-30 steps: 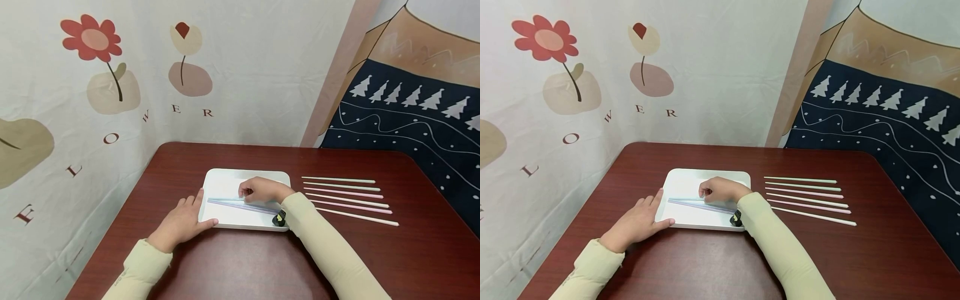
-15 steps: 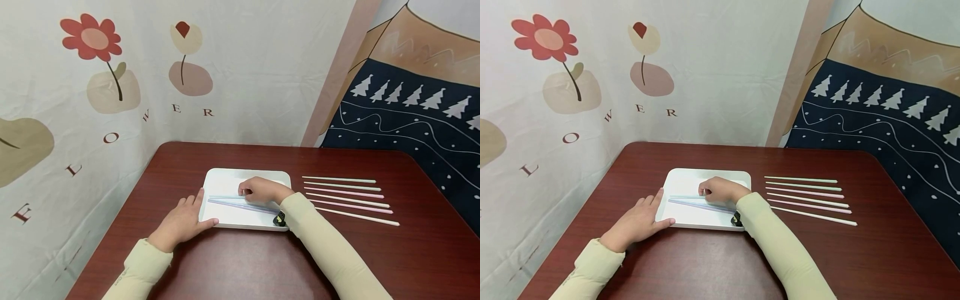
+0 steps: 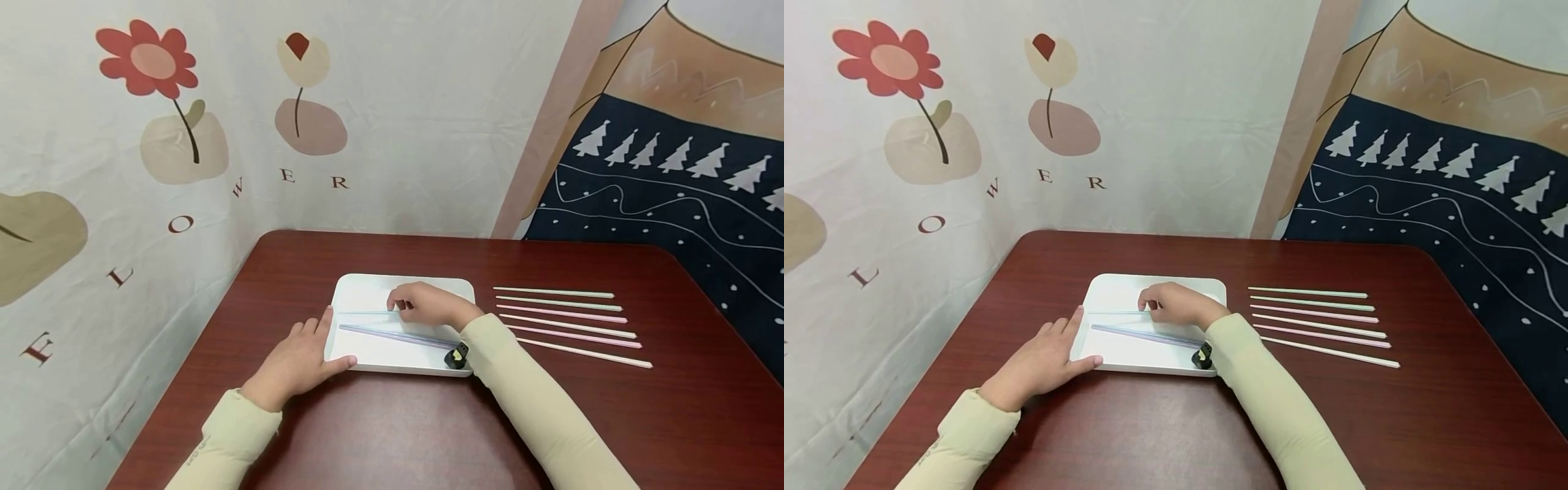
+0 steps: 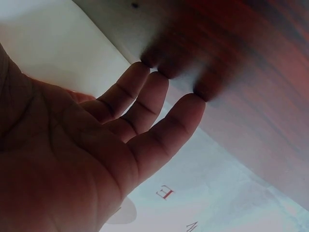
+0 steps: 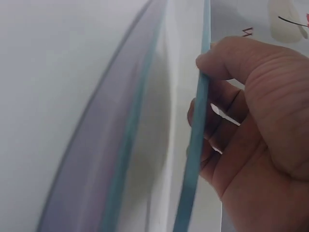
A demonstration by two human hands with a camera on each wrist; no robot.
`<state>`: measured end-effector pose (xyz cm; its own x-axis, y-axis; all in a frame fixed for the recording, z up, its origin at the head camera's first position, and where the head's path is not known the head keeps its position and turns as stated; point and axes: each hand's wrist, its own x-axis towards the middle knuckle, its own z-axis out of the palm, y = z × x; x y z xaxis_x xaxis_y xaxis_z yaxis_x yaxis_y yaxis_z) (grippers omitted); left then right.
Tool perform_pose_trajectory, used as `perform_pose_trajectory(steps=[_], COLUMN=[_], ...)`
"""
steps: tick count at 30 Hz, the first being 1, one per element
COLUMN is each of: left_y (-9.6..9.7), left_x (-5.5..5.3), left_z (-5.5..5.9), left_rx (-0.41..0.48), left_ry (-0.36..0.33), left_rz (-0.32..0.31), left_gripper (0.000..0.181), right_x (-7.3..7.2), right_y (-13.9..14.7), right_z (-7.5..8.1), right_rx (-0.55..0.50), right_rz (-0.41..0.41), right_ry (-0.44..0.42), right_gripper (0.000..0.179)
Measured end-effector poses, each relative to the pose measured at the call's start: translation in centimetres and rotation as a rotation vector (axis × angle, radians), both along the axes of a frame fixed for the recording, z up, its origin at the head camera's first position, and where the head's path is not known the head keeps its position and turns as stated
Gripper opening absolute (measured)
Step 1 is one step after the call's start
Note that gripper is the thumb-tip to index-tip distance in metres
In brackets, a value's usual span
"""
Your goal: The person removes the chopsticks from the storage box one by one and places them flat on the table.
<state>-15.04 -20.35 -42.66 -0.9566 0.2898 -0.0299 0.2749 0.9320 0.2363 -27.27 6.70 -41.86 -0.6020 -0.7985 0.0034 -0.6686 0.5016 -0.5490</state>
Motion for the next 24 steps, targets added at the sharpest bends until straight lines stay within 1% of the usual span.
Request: perform_pose_trajectory(steps=[4, 8, 12, 17, 24], left_y=[-0.1, -0.1, -0.1, -0.1, -0.2], left_x=[0.0, 0.0, 0.0, 0.0, 0.0], left_z=[0.1, 0.2, 0.1, 0.2, 0.3], left_rx=[0.005, 0.011, 0.015, 0.018, 0.013], left_ry=[0.004, 0.002, 0.0, 0.002, -0.01], left_rz=[0.002, 0.002, 0.002, 0.005, 0.003], left_gripper=[0.112, 0.112, 0.111, 0.11, 0.111], right_x=[-0.1, 0.0, 0.1, 0.3, 0.9], right_y=[0.1, 0.2, 0.4, 1.0, 2.7], right_z=[0.5, 0.9, 1.6, 3.0, 4.7], right_rx=[-0.03, -0.018, -0.01, -0.031, -0.026], right_rz=[-0.003, -0.008, 0.008, 0.014, -0.032], right_ry=[0.01, 0.019, 0.057, 0.109, 0.12], right_gripper=[0.024, 0.024, 0.024, 0.024, 0.024])
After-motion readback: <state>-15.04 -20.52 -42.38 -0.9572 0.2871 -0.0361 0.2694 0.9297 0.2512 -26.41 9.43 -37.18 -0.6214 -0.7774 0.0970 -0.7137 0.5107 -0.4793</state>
